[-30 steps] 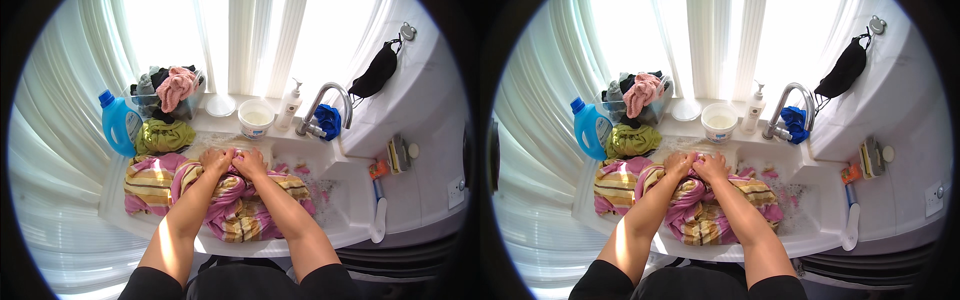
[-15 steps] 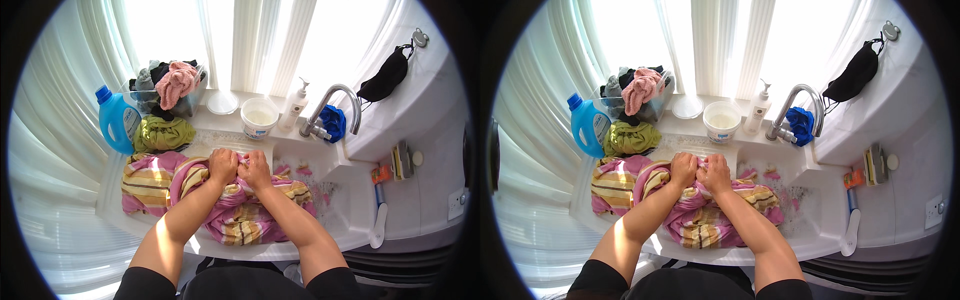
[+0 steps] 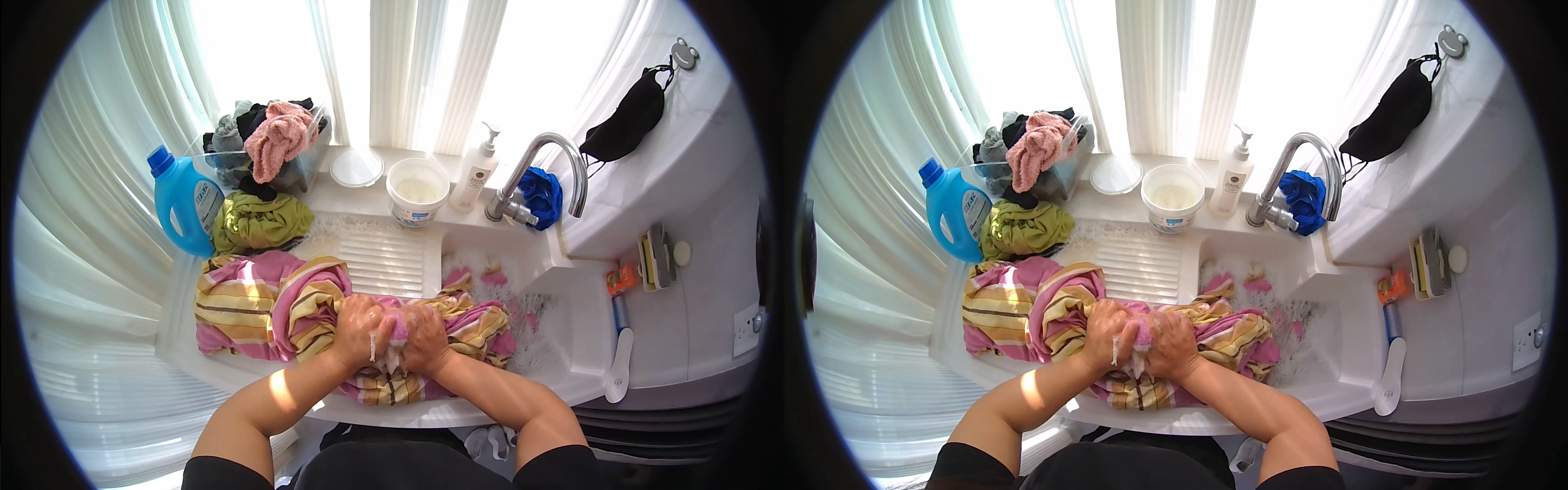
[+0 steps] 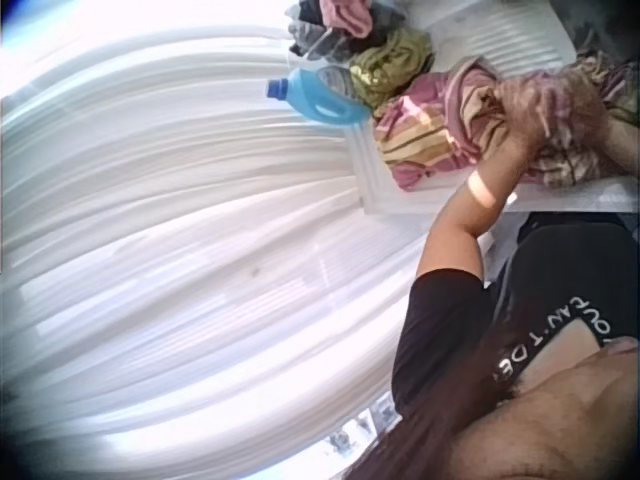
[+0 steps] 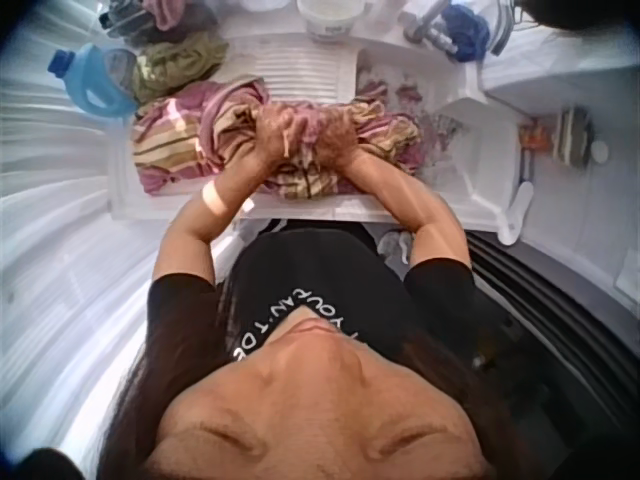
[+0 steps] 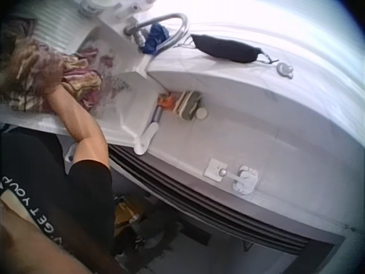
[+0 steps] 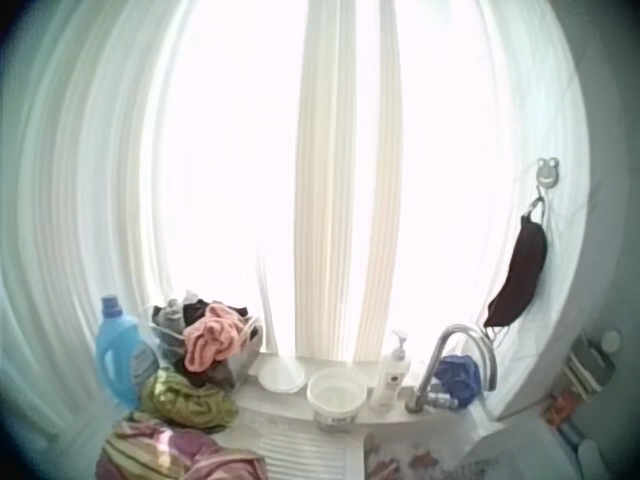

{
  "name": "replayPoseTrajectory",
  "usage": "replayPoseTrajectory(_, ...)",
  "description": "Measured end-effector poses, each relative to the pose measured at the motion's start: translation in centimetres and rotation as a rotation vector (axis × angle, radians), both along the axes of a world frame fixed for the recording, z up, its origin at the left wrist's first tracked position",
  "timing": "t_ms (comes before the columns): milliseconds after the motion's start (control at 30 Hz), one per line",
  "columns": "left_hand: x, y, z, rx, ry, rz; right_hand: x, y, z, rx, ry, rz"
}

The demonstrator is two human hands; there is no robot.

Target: The person washes a patterned cloth by hand in a sink filled with soapy water, scrubbing it repeatedly and turning it over in the basin.

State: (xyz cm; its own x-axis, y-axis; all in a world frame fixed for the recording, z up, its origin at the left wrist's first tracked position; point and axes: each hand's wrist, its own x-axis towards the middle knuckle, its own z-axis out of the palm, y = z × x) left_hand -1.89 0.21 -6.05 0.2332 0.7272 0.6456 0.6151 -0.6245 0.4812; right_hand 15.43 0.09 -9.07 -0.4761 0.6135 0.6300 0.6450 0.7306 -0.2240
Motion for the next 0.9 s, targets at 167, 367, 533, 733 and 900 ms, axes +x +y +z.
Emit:
replayPoseTrajectory(167,0.5,10.9,-3.9,-0.110,0.058,0.413,-2.8,8.8,0.7,-0.492,0.061,-0.343)
replayPoseTrajectory(367,-1.8,7.3,-0.2,-0.726,-0.036,-0.039,-0.6,6.6,6.2,-0.970,0.014,-0.096)
replayPoseTrajectory(533,-0.4,-5.0,3.2,-0.056,-0.069,-0.235,2.3,-3.4,5.8,-0.116,0.102,0.240)
replayPoseTrajectory(733,1.4,6.7,-4.0,-0.264,-0.020,0.242,-1.0,6.3,-0.7,-0.131,0.109,-0.161)
replayPoseTrajectory(900,2.2,12.3,-5.5,-0.136,0.108,0.783,-3.4,11.0,-1.0,0.005,-0.066,-0.803)
